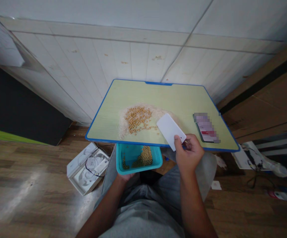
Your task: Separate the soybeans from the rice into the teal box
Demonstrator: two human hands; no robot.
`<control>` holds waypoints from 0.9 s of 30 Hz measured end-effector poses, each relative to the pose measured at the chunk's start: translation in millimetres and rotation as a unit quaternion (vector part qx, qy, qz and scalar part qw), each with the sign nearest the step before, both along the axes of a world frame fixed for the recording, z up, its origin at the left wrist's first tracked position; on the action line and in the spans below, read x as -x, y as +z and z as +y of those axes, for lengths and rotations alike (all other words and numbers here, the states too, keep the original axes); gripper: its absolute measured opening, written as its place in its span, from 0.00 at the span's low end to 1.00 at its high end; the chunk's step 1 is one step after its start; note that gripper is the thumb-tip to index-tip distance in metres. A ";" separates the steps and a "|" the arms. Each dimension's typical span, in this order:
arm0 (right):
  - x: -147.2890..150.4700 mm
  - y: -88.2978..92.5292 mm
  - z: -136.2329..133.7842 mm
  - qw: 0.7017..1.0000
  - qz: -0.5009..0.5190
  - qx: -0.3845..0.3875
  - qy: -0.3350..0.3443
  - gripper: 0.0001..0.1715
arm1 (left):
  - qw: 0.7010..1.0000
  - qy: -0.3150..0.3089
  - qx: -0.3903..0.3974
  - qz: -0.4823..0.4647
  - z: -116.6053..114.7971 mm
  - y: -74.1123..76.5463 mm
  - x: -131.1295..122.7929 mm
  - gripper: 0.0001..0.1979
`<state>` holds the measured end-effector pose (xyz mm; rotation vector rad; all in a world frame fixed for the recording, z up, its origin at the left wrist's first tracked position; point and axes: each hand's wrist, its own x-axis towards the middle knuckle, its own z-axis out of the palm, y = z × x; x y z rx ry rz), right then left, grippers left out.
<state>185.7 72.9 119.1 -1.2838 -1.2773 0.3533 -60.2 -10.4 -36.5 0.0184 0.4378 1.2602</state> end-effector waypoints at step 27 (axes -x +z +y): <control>1.9 -2.6 -3.8 0.998 0.008 -0.018 0.066 0.12 | 0.988 -0.025 -0.120 -0.089 1.3 -14.7 1.3 0.35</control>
